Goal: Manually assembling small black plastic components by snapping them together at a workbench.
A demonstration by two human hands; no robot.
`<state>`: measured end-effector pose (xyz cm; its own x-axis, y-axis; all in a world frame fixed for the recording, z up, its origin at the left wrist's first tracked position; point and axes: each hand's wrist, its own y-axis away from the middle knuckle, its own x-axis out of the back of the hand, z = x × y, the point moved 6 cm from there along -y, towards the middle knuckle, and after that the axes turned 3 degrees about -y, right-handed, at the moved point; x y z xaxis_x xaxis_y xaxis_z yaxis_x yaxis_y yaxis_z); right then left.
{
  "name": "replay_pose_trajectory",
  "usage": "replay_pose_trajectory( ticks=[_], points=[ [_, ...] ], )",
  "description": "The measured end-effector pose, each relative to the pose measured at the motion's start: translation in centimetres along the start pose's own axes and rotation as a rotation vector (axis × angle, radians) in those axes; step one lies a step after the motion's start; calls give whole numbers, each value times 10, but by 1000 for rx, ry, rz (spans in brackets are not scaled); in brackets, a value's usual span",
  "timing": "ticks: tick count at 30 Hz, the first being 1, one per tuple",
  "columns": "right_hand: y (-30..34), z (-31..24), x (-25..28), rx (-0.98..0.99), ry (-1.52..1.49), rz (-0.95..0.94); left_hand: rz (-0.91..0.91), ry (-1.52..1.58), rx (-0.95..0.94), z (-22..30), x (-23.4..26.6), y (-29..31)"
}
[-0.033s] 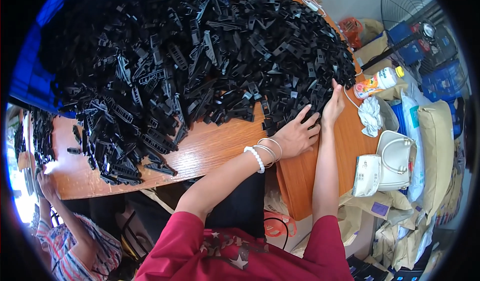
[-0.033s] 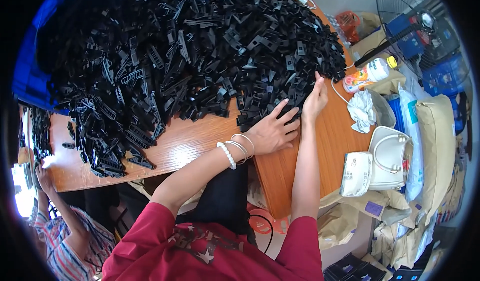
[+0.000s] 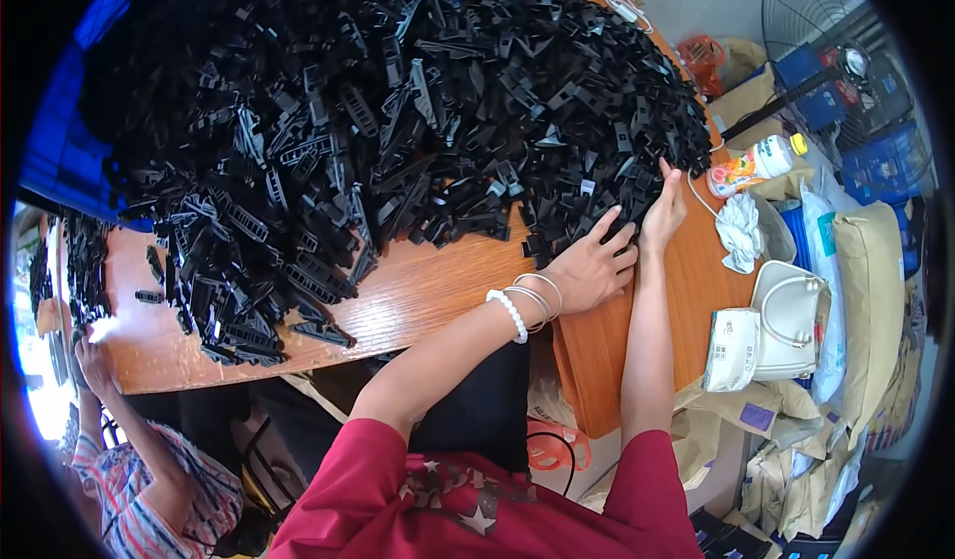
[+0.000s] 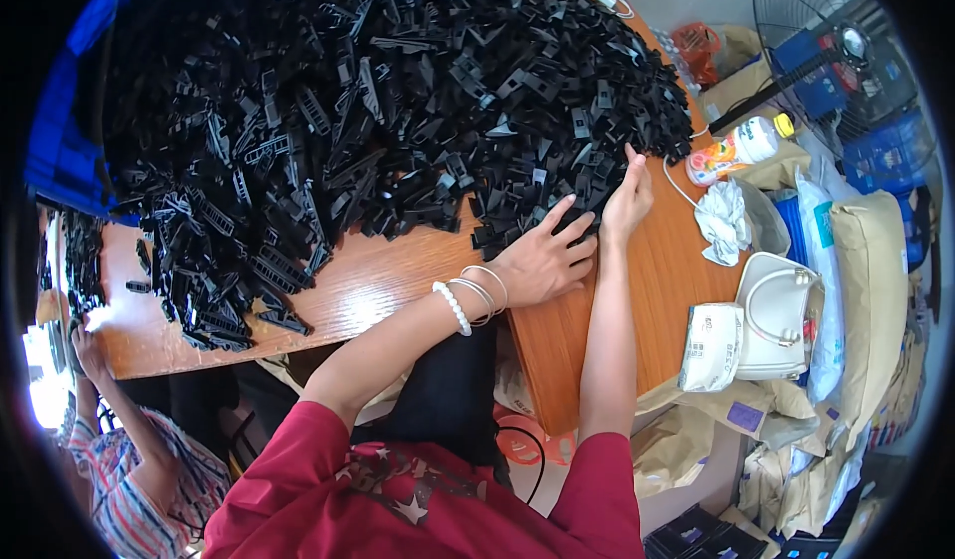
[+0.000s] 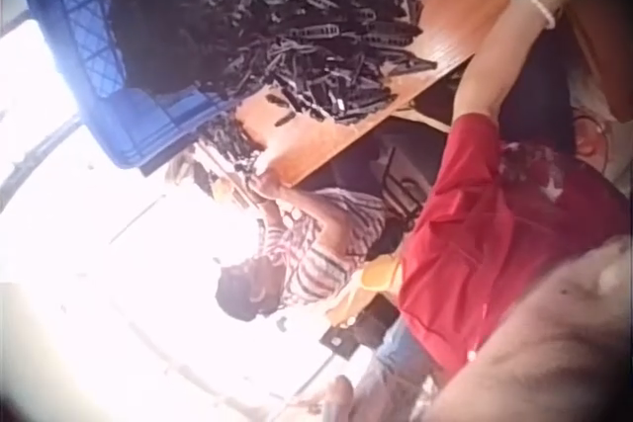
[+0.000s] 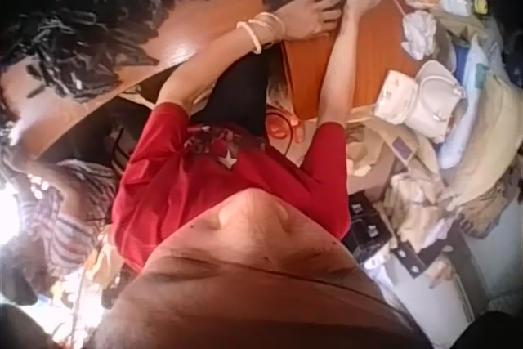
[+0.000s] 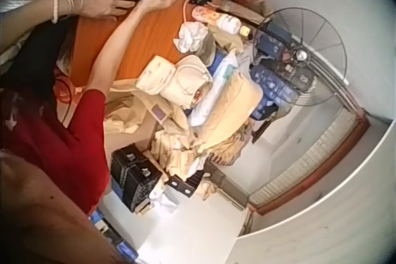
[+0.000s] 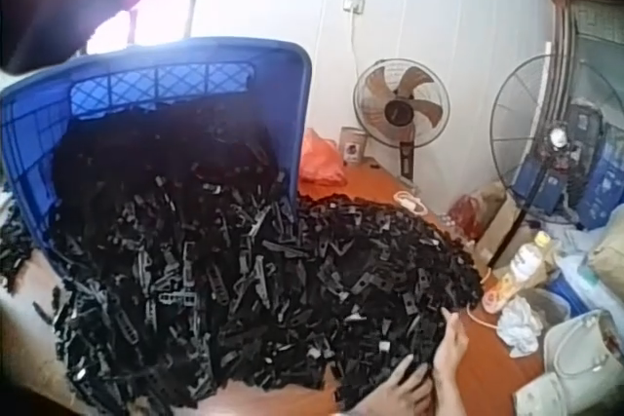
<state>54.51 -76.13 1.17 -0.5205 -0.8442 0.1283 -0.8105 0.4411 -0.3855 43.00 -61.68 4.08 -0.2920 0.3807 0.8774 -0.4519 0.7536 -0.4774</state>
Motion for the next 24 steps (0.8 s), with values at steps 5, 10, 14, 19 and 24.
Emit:
replay_pose_trajectory(
  ticks=[5, 10, 14, 19, 24],
  points=[
    [37, -14, -37, -172, -162, 23, 36, -15, 113, -14, 17, 21],
    [67, -49, -64, -262, -273, -19, 120, 32, 149, -30, 35, 55],
    [83, -63, -88, -248, -241, -97, 117, 41, 174, -34, 51, 75],
    [104, -75, -108, -92, -184, -69, 26, -39, 195, -41, 61, 104],
    [129, -115, -130, 324, 39, -244, 131, -56, 270, -40, 73, 133]
  ],
)
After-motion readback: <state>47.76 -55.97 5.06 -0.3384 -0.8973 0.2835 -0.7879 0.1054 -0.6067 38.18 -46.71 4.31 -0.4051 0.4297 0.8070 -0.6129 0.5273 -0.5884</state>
